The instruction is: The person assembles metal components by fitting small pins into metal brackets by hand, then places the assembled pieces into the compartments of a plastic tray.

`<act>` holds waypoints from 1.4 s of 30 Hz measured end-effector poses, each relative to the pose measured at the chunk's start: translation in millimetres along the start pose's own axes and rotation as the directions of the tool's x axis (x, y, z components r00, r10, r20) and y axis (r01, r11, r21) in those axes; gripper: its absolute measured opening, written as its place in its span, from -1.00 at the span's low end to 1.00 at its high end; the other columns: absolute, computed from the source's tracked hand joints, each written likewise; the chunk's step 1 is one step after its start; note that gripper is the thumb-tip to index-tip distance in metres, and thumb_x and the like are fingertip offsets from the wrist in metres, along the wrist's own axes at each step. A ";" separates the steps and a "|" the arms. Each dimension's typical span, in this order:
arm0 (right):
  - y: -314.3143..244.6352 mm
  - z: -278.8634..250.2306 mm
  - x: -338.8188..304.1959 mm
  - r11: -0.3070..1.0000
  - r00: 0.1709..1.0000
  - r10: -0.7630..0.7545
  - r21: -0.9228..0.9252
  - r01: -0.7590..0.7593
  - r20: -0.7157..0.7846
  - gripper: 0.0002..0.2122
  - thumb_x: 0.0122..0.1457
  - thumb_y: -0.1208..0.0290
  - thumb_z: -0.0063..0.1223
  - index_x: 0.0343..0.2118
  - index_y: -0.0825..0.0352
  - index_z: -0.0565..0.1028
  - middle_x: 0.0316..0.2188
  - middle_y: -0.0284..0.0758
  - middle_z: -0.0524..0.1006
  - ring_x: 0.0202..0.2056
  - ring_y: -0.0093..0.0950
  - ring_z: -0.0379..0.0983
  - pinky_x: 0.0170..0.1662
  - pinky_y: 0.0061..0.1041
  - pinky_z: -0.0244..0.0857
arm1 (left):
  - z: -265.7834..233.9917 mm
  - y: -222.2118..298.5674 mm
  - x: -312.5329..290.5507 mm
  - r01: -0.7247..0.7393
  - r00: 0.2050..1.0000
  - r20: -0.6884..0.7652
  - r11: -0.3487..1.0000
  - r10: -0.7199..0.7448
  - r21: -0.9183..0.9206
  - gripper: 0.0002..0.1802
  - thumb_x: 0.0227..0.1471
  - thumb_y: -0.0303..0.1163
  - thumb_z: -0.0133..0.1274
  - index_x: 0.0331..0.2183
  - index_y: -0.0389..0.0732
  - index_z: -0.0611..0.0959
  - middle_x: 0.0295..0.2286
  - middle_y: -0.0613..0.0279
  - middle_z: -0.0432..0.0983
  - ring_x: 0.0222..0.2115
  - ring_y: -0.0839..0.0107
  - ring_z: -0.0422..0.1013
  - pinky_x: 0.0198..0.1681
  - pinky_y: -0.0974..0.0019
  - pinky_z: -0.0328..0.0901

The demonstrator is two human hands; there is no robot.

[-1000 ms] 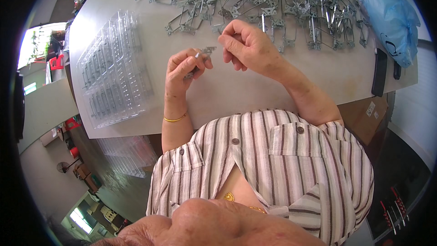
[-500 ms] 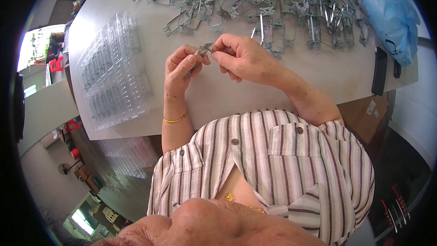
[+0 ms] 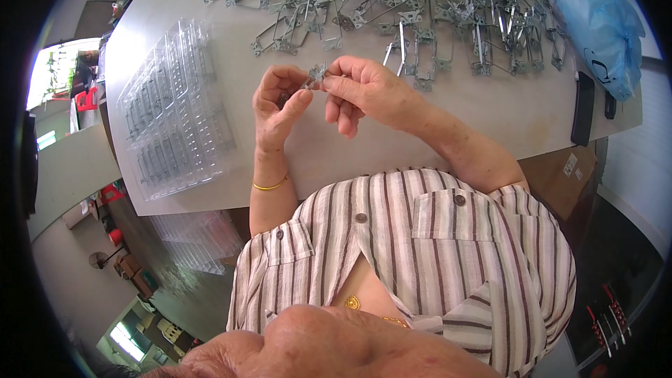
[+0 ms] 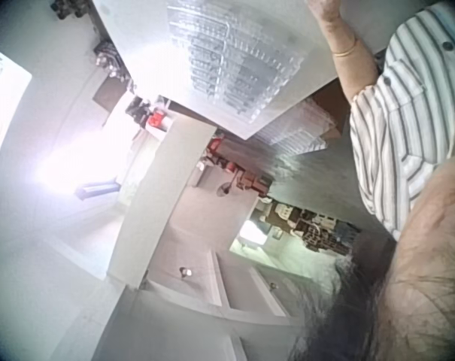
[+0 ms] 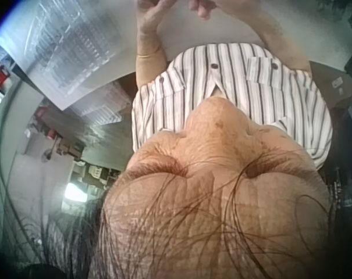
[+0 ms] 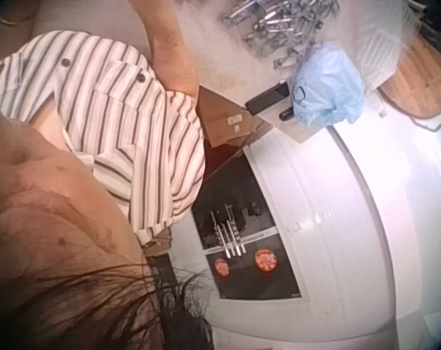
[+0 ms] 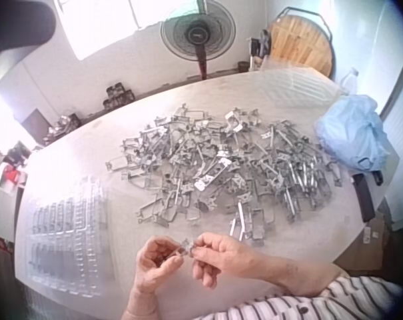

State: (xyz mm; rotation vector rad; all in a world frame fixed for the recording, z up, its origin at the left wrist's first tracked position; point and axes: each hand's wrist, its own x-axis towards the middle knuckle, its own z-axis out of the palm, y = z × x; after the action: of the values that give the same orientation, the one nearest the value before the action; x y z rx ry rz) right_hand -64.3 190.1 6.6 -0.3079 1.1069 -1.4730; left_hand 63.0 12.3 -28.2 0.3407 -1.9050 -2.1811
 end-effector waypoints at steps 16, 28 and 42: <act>10.5 -10.4 7.2 0.696 0.823 -0.567 -0.556 0.454 -0.039 -0.91 0.27 0.49 0.06 -0.21 0.34 0.46 -0.35 -0.41 0.52 -0.39 -0.61 0.53 -0.30 -0.60 0.41 | -0.3 2.1 6.3 0.194 0.979 0.112 0.954 -0.172 -0.227 -0.71 0.16 -0.26 0.14 -0.19 -0.26 0.52 -0.43 0.08 0.61 -0.62 0.66 0.24 -0.58 0.57 0.10; 13.4 -5.9 4.4 0.792 0.832 -0.555 -0.310 0.526 -0.007 -0.92 0.31 0.59 -0.01 -0.17 0.40 0.44 -0.35 -0.38 0.54 -0.30 -0.60 0.57 -0.19 -0.61 0.48 | 0.2 -2.2 3.7 0.208 0.973 0.169 0.907 -0.155 -0.367 -0.61 0.24 -0.11 0.04 -0.17 -0.30 0.51 -0.41 0.01 0.59 -0.62 0.58 0.31 -0.61 0.54 0.13; 4.6 -17.7 6.5 0.697 0.714 -0.700 -0.241 0.675 -0.023 -0.92 0.27 0.65 -0.01 -0.21 0.39 0.43 -0.13 -0.27 0.49 -0.24 -0.59 0.52 -0.14 -0.57 0.45 | -7.0 -6.7 6.3 0.179 0.984 0.033 0.943 -0.177 -0.279 -0.78 0.23 -0.29 0.06 -0.23 -0.27 0.57 -0.38 0.24 0.55 -0.45 0.57 0.39 -0.43 0.51 0.27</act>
State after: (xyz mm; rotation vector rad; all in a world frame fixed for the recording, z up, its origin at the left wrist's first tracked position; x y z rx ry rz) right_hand -76.1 193.0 -8.6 -0.8858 1.3235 -2.0526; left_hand 59.2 4.5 -35.9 0.4676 -1.5887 -2.5317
